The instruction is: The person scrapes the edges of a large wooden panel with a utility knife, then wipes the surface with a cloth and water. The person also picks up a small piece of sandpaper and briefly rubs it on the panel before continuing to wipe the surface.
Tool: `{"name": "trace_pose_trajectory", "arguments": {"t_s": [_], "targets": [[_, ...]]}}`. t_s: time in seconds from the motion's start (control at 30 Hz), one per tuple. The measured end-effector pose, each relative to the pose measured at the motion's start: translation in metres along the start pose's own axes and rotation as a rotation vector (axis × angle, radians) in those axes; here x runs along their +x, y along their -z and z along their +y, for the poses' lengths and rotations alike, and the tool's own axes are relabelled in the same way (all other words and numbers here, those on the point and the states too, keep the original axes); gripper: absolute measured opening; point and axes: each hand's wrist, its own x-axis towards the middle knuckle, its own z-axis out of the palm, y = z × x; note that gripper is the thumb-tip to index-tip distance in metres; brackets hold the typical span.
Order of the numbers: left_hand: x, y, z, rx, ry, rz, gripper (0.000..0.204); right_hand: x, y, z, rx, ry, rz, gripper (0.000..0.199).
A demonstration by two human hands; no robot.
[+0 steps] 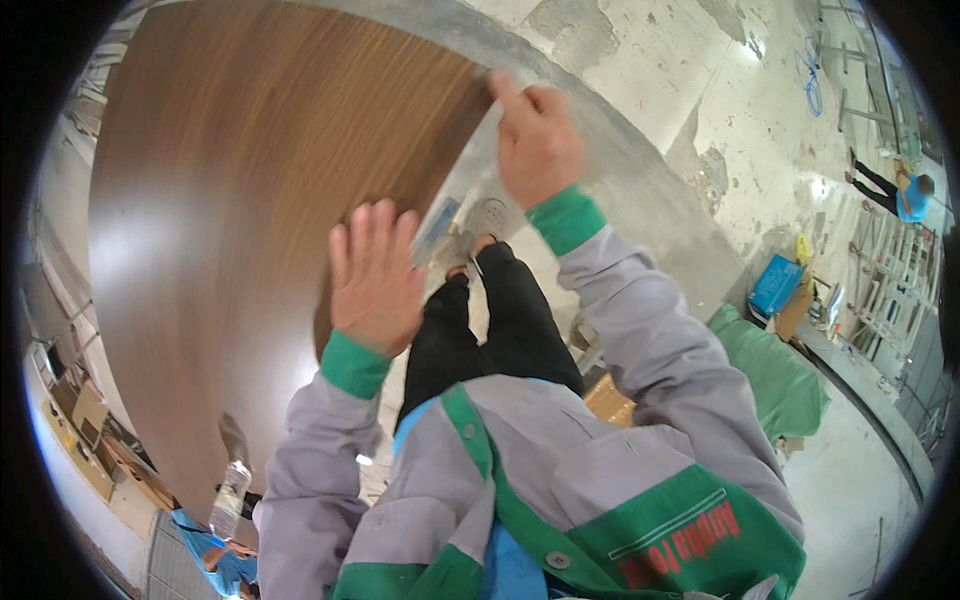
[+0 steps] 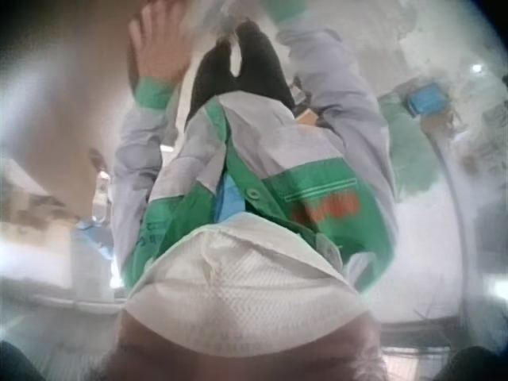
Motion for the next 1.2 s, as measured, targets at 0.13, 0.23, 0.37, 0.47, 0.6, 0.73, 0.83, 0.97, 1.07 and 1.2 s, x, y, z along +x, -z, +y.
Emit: {"name": "trace_pose_trajectory", "arguments": {"t_s": [0.13, 0.23, 0.37, 0.47, 0.6, 0.73, 0.83, 0.97, 1.07, 1.2], "targets": [[-0.123, 0.005, -0.030, 0.022, 0.261, 0.057, 0.078, -0.105, 0.021, -0.065, 0.445, 0.492, -0.391, 0.063], [-0.186, 0.008, -0.051, 0.136, 0.206, 0.178, 0.080, -0.107, 0.025, -0.064, 0.263, 0.357, -0.695, 0.062], [-0.209, -0.007, -0.062, 0.126, 0.270, 0.131, 0.079, -0.020, -0.008, -0.010, 0.047, 0.157, -0.149, 0.043], [-0.209, -0.009, -0.061, 0.114, 0.315, 0.132, 0.076, -0.041, -0.013, -0.022, -0.077, 0.182, -0.213, 0.044], [-0.205, -0.002, -0.059, 0.071, 0.278, 0.180, 0.076, -0.165, 0.009, -0.097, 0.385, 0.445, -0.579, 0.057], [-0.204, 0.002, -0.055, 0.080, 0.290, 0.153, 0.075, -0.156, -0.013, -0.073, 0.281, 0.449, -0.580, 0.054], [-0.205, 0.000, -0.054, 0.101, 0.295, 0.136, 0.075, -0.062, -0.018, 0.008, 0.238, 0.612, -0.259, 0.029], [-0.206, -0.004, -0.054, 0.122, 0.289, 0.126, 0.075, 0.026, 0.012, 0.050, 0.133, -0.232, 0.082, 0.031], [-0.208, -0.003, -0.058, 0.137, 0.296, 0.080, 0.074, -0.011, 0.015, -0.017, 0.115, 0.213, -0.022, 0.036], [-0.213, 0.004, -0.057, 0.076, 0.271, 0.105, 0.076, -0.178, 0.008, -0.117, 0.325, 0.541, -1.090, 0.044]]}}
